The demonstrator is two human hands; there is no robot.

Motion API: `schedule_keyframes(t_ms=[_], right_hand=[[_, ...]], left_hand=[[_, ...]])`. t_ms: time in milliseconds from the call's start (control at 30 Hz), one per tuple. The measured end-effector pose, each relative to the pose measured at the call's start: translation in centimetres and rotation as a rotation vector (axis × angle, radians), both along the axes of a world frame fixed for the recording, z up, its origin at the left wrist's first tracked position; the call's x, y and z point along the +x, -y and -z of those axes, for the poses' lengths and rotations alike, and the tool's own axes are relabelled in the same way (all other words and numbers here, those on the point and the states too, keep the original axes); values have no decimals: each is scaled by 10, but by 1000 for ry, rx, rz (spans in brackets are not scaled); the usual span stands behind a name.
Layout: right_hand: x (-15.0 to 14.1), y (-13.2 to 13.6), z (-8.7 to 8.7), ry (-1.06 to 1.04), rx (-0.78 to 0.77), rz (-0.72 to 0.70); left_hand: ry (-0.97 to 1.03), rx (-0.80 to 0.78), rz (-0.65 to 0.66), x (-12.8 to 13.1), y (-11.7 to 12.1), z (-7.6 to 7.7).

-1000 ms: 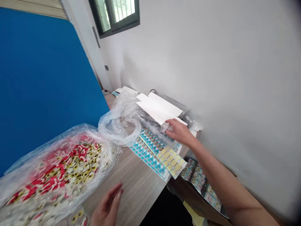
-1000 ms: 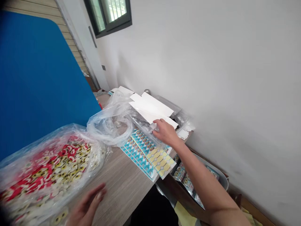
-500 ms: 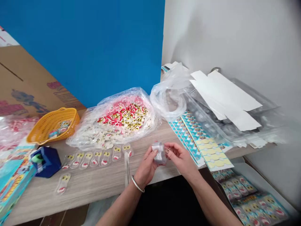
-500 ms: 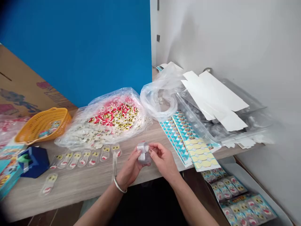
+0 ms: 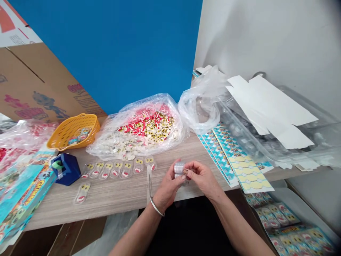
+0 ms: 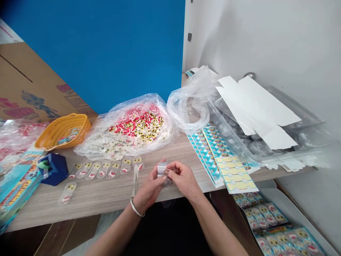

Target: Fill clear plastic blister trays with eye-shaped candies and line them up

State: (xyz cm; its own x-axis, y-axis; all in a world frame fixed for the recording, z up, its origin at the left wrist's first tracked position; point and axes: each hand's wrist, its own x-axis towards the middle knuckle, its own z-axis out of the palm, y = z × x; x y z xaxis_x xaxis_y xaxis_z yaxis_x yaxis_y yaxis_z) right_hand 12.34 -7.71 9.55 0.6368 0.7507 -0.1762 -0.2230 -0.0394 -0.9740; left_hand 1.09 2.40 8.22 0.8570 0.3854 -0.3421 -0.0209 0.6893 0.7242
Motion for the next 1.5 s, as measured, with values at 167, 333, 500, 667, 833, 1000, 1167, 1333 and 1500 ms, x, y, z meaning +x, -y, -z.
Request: schedule_keyframes(t_ms=[167, 333, 500, 667, 833, 1000, 1167, 1333, 1500], right_hand=[[2, 2, 1, -47, 22, 53], [1, 6, 4, -41, -10, 97], [24, 0, 20, 297, -176, 196], [65, -19, 35, 1093, -587, 150], [70, -19, 36, 1181, -613, 99], [42, -2, 25, 532, -155, -117], [30, 4, 15, 284, -25, -198], [30, 3, 12, 142, 43, -185], [23, -1, 22, 70, 47, -125]], left_hand=[[2, -44, 17, 3, 3, -5], [-14, -39, -2, 8, 10, -2], [-119, -1, -94, 13, 9, 7], [-144, 4, -151, 12, 4, 10], [-124, 53, -170, 12, 1, 11], [-42, 120, -158, 17, -1, 18], [-7, 177, -119, 19, 0, 17], [-8, 95, -96, 17, 1, 8], [-22, 41, -108, 15, 1, 8]])
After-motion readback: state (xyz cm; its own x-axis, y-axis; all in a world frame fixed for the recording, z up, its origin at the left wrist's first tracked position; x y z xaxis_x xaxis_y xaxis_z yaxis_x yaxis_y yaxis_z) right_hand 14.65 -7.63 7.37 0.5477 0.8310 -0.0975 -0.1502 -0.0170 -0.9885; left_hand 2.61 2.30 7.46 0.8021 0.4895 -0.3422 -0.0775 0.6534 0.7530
